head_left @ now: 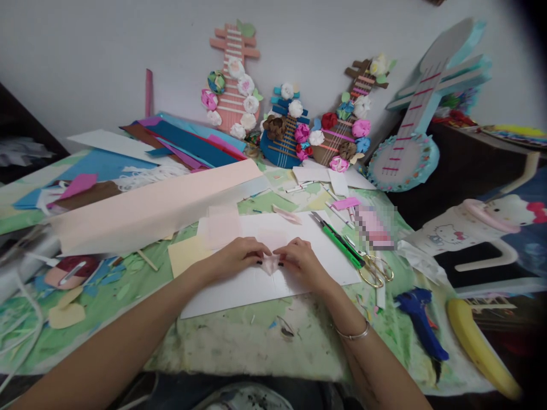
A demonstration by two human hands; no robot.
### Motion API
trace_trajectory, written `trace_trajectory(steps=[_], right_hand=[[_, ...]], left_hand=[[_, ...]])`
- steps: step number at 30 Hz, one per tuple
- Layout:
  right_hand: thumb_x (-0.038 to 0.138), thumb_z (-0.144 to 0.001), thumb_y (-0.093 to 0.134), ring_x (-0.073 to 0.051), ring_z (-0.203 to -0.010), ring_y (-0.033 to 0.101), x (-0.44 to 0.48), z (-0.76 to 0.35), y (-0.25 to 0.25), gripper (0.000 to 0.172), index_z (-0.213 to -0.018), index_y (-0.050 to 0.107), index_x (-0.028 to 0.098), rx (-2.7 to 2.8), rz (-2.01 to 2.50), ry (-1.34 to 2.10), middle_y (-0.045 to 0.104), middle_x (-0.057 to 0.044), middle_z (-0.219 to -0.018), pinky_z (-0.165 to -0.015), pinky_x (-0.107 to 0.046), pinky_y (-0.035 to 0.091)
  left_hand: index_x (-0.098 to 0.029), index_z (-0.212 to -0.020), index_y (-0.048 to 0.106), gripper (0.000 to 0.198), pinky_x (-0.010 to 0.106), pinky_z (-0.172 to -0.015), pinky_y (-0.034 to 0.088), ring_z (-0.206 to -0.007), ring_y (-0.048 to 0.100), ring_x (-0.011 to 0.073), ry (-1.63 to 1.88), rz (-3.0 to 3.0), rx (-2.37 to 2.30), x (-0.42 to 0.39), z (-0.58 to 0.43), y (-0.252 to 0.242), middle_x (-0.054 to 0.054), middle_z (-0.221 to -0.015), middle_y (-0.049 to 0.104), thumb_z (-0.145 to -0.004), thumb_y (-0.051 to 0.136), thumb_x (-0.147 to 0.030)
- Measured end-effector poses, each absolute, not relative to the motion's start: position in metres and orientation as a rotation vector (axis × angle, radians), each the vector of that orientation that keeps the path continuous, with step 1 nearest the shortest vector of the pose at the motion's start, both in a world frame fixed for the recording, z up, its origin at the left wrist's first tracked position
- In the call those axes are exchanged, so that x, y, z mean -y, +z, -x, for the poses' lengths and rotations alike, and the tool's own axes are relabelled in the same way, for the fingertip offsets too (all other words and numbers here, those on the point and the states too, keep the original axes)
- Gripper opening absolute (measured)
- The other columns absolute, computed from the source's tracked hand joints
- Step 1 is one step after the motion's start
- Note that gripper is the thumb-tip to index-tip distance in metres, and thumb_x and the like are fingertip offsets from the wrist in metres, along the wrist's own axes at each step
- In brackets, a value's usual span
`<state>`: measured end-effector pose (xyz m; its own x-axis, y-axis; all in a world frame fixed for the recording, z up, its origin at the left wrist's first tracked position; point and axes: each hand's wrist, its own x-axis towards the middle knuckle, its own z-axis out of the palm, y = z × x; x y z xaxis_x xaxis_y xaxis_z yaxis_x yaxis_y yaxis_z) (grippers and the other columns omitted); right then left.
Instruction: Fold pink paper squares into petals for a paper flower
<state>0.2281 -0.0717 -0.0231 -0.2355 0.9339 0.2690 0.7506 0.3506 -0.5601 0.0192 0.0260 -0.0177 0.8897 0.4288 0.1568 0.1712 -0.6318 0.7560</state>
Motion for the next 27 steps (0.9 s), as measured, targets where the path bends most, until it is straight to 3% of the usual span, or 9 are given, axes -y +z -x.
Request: trace_trajectory(steps=[12, 27], right_hand=[[0.003, -0.072, 0.069, -0.018, -0.080, 0.060, 0.069, -0.223, -0.024, 0.027, -0.091, 0.064, 0.020, 1.946, 1.481, 0.461, 0.069, 0.000, -0.078, -0.078, -0.034, 0.041], [0.004, -0.072, 0.068, -0.017, -0.081, 0.061, 0.069, -0.220, -0.023, 0.031, -0.096, 0.061, 0.022, 1.925, 1.476, 0.499, 0.070, 0.001, -0.076, -0.078, -0.033, 0.041]], left_hand=[[-0.015, -0.089, 0.068, 0.014, 0.021, -0.067, 0.051, -0.072, 0.068, 0.0141, 0.464, -1.993, -0.573, -0.025, -0.024, -0.027, 0.002, -0.077, 0.073, -0.075, 0.063, -0.014], [-0.020, -0.094, 0.067, 0.022, 0.021, -0.069, 0.048, -0.073, 0.064, 0.0113, 0.518, -2.189, -0.546, -0.019, -0.030, -0.026, -0.001, -0.081, 0.070, -0.078, 0.058, -0.008]])
